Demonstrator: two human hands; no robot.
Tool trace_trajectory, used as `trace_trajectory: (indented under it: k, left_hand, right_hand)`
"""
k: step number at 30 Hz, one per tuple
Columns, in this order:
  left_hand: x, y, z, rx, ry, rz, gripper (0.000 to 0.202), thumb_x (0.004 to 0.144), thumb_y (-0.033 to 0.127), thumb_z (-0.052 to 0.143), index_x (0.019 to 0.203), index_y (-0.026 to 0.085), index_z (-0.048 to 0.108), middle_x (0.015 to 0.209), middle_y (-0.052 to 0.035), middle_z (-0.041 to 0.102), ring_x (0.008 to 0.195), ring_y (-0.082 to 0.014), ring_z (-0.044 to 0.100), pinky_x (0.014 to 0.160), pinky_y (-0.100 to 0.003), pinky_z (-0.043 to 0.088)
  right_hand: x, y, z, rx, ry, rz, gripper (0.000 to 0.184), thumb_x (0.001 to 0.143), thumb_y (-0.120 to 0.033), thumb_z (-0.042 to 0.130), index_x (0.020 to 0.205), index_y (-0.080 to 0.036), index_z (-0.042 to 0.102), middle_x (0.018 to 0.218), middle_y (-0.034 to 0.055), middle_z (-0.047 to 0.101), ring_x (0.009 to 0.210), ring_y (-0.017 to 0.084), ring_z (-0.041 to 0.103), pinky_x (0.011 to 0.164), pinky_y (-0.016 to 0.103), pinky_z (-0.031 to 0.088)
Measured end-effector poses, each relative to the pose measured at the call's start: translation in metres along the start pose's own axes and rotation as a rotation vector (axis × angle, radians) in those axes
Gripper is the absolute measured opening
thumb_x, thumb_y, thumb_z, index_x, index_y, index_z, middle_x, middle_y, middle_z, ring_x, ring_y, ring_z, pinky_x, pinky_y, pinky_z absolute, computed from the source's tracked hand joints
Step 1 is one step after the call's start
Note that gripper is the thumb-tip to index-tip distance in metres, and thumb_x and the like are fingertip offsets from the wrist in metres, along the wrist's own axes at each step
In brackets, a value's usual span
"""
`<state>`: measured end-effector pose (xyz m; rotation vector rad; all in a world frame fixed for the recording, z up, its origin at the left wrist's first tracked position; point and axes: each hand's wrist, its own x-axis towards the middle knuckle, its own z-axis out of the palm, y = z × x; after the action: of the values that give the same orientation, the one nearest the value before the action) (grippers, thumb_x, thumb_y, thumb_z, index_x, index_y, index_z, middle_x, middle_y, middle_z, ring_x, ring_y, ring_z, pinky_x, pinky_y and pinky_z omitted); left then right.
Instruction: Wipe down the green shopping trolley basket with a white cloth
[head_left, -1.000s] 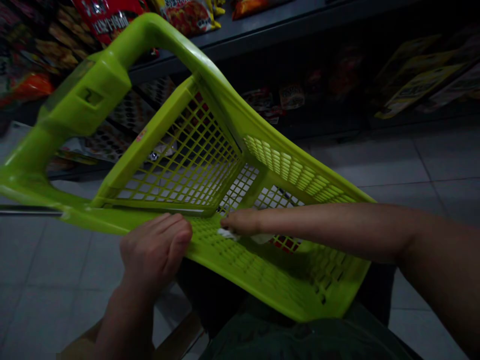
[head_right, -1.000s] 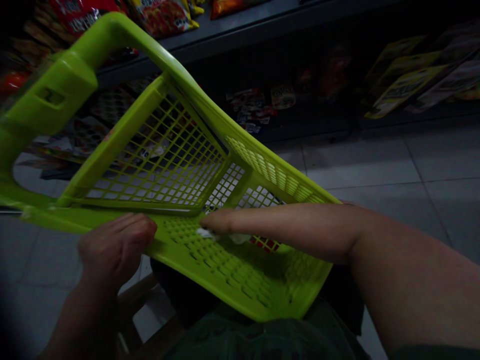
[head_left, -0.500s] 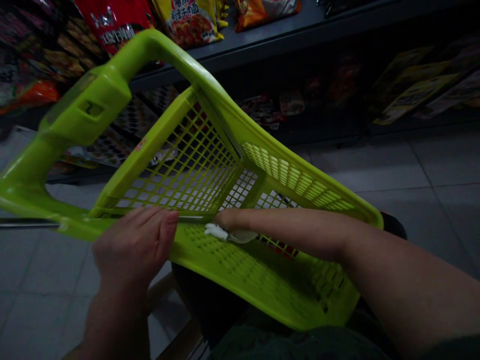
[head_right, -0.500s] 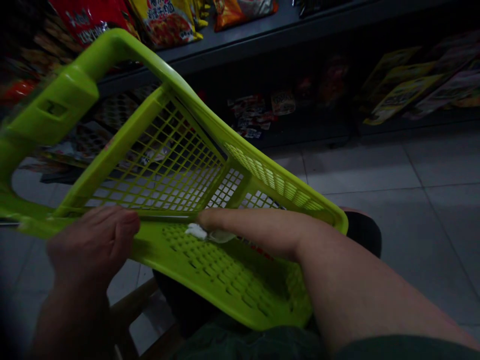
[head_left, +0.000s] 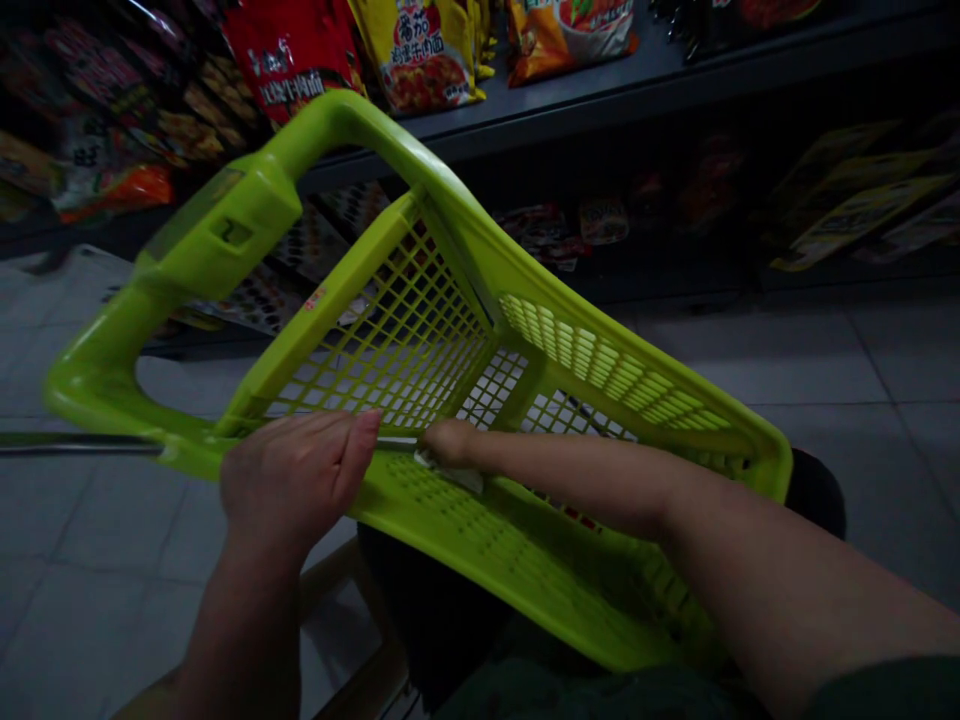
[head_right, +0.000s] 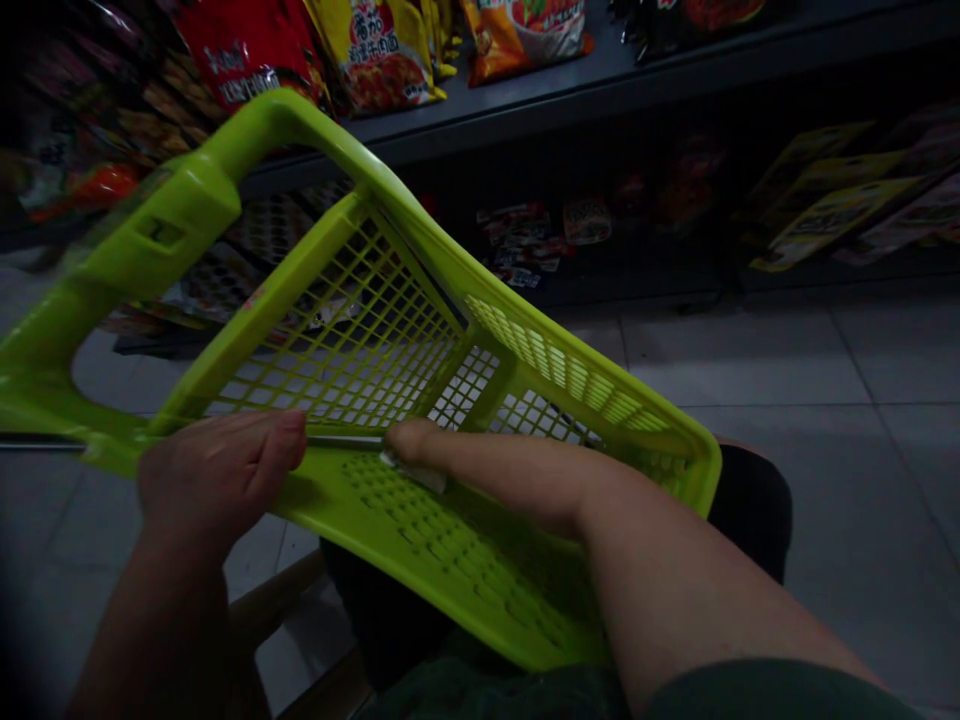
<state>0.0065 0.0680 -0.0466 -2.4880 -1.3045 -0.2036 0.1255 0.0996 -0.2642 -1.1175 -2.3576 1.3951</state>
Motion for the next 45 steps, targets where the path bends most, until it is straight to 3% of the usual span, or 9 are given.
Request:
trace_trajectory:
  k: [7,14,21,27,29,35,38,43,45]
  left_hand:
    - [0.002,0.002,0.0,0.0,-0.009,-0.041,0.048,0.101,0.035,0.04,0.06,0.022,0.061,0.057,-0.0024,0.064,0.053,-0.0177,0.056,0.054,-0.032,0.029]
    - [0.0,0.009,-0.009,0.099,-0.161,-0.154,0.054,0.103,0.039,0.033,0.064,0.021,0.066,0.068,-0.0056,0.072,0.06,-0.0203,0.062,0.056,-0.032,0.035]
    - [0.01,0.013,-0.017,0.199,-0.466,-0.312,0.069,0.103,0.048,0.017,0.075,0.019,0.072,0.079,-0.012,0.073,0.074,-0.0279,0.068,0.063,-0.035,0.043]
    - [0.018,0.014,-0.022,0.254,-0.658,-0.454,0.073,0.101,0.054,0.013,0.094,0.017,0.076,0.094,-0.0138,0.075,0.083,-0.0328,0.071,0.067,-0.039,0.049]
    - [0.019,0.013,-0.021,0.245,-0.676,-0.453,0.074,0.101,0.054,0.013,0.095,0.017,0.076,0.096,-0.0146,0.075,0.086,-0.0347,0.071,0.069,-0.041,0.05]
    - [0.02,0.011,-0.016,0.239,-0.68,-0.453,0.075,0.1,0.055,0.014,0.102,0.016,0.077,0.096,-0.017,0.075,0.088,-0.0378,0.072,0.071,-0.044,0.051]
    - [0.02,0.016,-0.019,0.244,-0.661,-0.463,0.075,0.1,0.054,0.013,0.101,0.016,0.077,0.092,-0.0174,0.075,0.085,-0.0381,0.072,0.068,-0.043,0.051]
    - [0.015,0.022,-0.022,0.233,-0.592,-0.422,0.075,0.101,0.053,0.012,0.094,0.015,0.077,0.086,-0.0162,0.075,0.079,-0.0358,0.072,0.065,-0.04,0.049]
    - [0.013,0.023,-0.02,0.227,-0.539,-0.388,0.075,0.101,0.053,0.012,0.088,0.015,0.076,0.083,-0.0151,0.075,0.076,-0.0337,0.071,0.063,-0.039,0.047]
  right_hand:
    - [-0.013,-0.028,-0.014,0.548,0.005,-0.167,0.024,0.087,-0.01,0.056,0.109,-0.015,0.062,0.091,-0.0012,0.066,0.079,0.011,0.057,0.074,0.02,0.046]
    - [-0.095,0.002,-0.054,0.478,-0.717,-0.027,0.022,0.065,-0.003,0.065,0.083,-0.015,0.059,0.072,-0.0068,0.057,0.068,0.011,0.052,0.066,0.021,0.043]
    - [-0.105,-0.056,-0.059,0.531,-0.145,-0.069,0.031,0.068,0.001,0.055,0.093,-0.015,0.063,0.088,-0.0028,0.061,0.081,0.012,0.055,0.076,0.022,0.043]
    - [-0.2,-0.041,-0.076,0.347,-0.734,0.096,0.024,0.066,-0.002,0.066,0.083,-0.017,0.064,0.071,-0.0069,0.056,0.066,0.01,0.05,0.061,0.021,0.037]
    - [-0.212,-0.041,-0.08,0.324,-0.756,0.172,0.021,0.066,-0.004,0.069,0.082,-0.017,0.064,0.07,-0.0066,0.056,0.065,0.01,0.05,0.061,0.021,0.037]
    - [-0.16,-0.074,-0.065,0.314,0.101,0.016,0.023,0.082,-0.01,0.058,0.104,-0.015,0.06,0.096,0.0028,0.063,0.085,0.015,0.054,0.076,0.025,0.043]
    - [-0.175,-0.07,-0.062,0.192,-0.069,-0.075,0.025,0.08,-0.006,0.057,0.103,-0.016,0.062,0.099,0.0057,0.065,0.088,0.016,0.056,0.078,0.026,0.043]
    - [-0.237,-0.033,-0.073,-0.186,-0.657,0.202,0.029,0.07,-0.004,0.067,0.094,-0.02,0.073,0.081,0.0035,0.07,0.068,0.017,0.059,0.061,0.025,0.038]
    - [-0.229,-0.018,-0.084,-0.305,-0.556,0.273,0.027,0.071,-0.007,0.069,0.092,-0.021,0.075,0.083,0.0034,0.071,0.07,0.017,0.062,0.062,0.025,0.04]
